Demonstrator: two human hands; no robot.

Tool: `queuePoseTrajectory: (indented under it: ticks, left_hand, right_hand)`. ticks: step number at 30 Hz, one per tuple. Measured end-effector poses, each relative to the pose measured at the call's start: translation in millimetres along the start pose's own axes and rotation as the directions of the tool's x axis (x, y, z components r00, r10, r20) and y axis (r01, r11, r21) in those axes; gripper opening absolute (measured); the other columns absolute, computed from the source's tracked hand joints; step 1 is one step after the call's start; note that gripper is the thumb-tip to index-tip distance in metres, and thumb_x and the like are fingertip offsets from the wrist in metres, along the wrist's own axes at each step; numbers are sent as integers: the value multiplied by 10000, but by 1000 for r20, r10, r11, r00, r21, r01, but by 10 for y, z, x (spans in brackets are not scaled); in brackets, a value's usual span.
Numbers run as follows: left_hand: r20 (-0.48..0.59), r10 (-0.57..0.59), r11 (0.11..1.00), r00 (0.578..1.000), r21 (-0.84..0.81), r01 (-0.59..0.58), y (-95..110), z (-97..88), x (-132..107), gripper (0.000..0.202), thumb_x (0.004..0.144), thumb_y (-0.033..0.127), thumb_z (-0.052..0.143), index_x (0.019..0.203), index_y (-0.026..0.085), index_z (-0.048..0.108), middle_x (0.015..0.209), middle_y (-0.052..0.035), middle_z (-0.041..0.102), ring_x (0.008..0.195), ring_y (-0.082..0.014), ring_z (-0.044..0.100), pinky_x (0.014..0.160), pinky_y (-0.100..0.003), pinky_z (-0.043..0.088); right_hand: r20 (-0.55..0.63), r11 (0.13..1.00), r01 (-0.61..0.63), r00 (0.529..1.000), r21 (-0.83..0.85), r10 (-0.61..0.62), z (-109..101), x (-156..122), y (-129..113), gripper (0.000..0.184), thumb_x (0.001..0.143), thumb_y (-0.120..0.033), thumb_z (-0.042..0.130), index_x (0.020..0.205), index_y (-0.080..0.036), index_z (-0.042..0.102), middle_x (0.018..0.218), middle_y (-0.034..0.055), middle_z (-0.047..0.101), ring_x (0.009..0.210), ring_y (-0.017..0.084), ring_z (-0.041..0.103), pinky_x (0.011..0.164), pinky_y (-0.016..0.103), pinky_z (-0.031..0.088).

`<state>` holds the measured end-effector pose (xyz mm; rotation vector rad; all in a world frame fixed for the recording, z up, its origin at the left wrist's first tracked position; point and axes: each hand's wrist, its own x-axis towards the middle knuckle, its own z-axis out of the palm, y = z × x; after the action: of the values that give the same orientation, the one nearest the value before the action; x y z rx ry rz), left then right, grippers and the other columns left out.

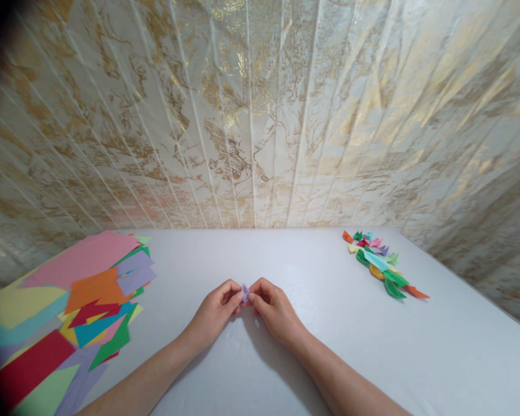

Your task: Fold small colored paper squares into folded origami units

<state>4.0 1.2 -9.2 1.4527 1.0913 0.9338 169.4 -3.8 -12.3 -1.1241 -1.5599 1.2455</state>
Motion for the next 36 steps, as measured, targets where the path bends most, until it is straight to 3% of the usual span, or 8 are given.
queuePoseTrajectory:
  ticks: [8,26,36]
  left_hand:
    - [46,0,999,999,-51,3,4,-30,19,236,850,402,548,792,174,557,745,1,588,679,-125,529,652,-238,421]
    - [104,5,998,995,-65,2,57,-81,11,228,836,392,568,773,175,535,663,34,495,627,-113,444,603,-229,359]
    - [76,-5,999,997,-53,9,14,-65,18,208,826,367,559,754,179,508,666,39,494,632,-112,459,595,-221,374]
  right_hand:
    - [15,999,0,1000,36,0,-10,5,15,176,869,-337,549,809,-176,587,689,-27,578,585,109,493,581,238,373]
    - [26,999,-9,1000,31,8,-19,1,-42,245,871,-407,552,773,-184,579,654,-27,557,575,111,480,576,237,385]
    - [36,1000,-17,999,10,16,-16,-5,-33,226,873,-383,542,776,-180,566,612,-44,521,564,109,458,575,237,352]
